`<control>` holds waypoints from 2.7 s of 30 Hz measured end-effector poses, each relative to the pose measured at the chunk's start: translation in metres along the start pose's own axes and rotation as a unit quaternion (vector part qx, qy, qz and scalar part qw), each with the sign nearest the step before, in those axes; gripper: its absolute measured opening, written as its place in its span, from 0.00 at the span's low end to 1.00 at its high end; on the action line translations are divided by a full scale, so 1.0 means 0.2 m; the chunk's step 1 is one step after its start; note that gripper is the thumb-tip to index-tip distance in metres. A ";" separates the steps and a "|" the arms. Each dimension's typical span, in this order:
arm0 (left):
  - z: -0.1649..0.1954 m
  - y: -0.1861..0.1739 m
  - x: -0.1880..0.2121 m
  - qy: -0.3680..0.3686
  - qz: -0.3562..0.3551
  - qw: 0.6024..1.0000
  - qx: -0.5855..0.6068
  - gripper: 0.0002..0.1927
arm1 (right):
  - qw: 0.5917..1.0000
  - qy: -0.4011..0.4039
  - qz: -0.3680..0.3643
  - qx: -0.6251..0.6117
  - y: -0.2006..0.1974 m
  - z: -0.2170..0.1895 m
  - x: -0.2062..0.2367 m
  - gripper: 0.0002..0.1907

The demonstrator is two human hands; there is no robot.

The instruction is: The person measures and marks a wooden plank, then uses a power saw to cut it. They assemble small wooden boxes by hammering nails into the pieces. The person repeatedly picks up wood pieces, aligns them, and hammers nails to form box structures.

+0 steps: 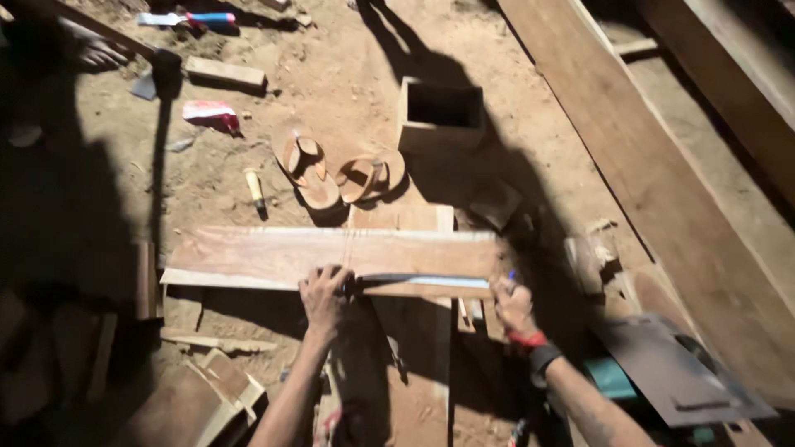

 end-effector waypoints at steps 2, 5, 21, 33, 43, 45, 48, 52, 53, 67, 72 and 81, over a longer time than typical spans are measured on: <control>0.06 0.00 0.04 0.003 -0.026 1.000 0.011 0.14 | 0.991 0.122 -0.006 -0.047 -0.09 0.04 0.03 0.12; 0.17 0.06 0.04 0.003 -0.042 0.999 0.020 0.08 | 0.995 0.071 -0.016 -0.062 -0.19 0.06 0.01 0.17; 0.30 0.21 0.02 0.014 -0.078 0.995 -0.056 0.15 | 0.990 0.043 0.079 0.105 -0.07 0.06 0.00 0.20; 0.29 0.21 -0.01 0.027 -0.074 0.995 -0.062 0.15 | 0.952 0.141 0.106 -0.251 -0.25 0.07 -0.05 0.27; 0.30 0.21 -0.03 0.042 -0.089 0.991 -0.086 0.17 | 0.956 0.159 0.091 -0.230 -0.25 0.08 -0.05 0.37; 0.30 0.21 -0.04 0.041 -0.082 0.993 -0.075 0.16 | 0.948 0.198 0.060 -0.244 -0.24 0.08 -0.03 0.36; 0.31 0.20 -0.04 0.032 -0.079 0.994 -0.074 0.12 | 0.958 0.171 0.012 -0.229 -0.22 0.06 -0.02 0.25; 0.31 0.19 -0.04 0.033 -0.103 0.992 -0.060 0.17 | 0.966 0.143 0.000 -0.217 -0.21 0.03 -0.05 0.21; 0.31 0.19 -0.03 0.029 -0.114 0.991 -0.057 0.16 | 0.963 0.139 0.001 -0.232 -0.21 0.02 -0.05 0.21; 0.32 0.22 -0.03 0.044 -0.078 0.993 -0.081 0.17 | 0.936 0.097 -0.155 -0.301 -0.20 0.00 -0.05 0.29; 0.32 0.21 -0.02 0.050 -0.056 0.995 -0.066 0.19 | 0.948 0.006 -0.211 -0.237 -0.19 -0.01 -0.04 0.37; 0.32 0.22 -0.02 0.042 -0.082 0.992 -0.082 0.17 | 0.896 -0.035 -0.232 -0.377 -0.22 -0.04 -0.03 0.43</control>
Point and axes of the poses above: each hand's wrist, its own x-axis away from the middle knuckle, its own y-axis out of the palm, z = x × y, the point moved 1 cm from there along -x, towards the middle knuckle, and after that the axes turned 3 degrees about -x, right-handed, at the moved point
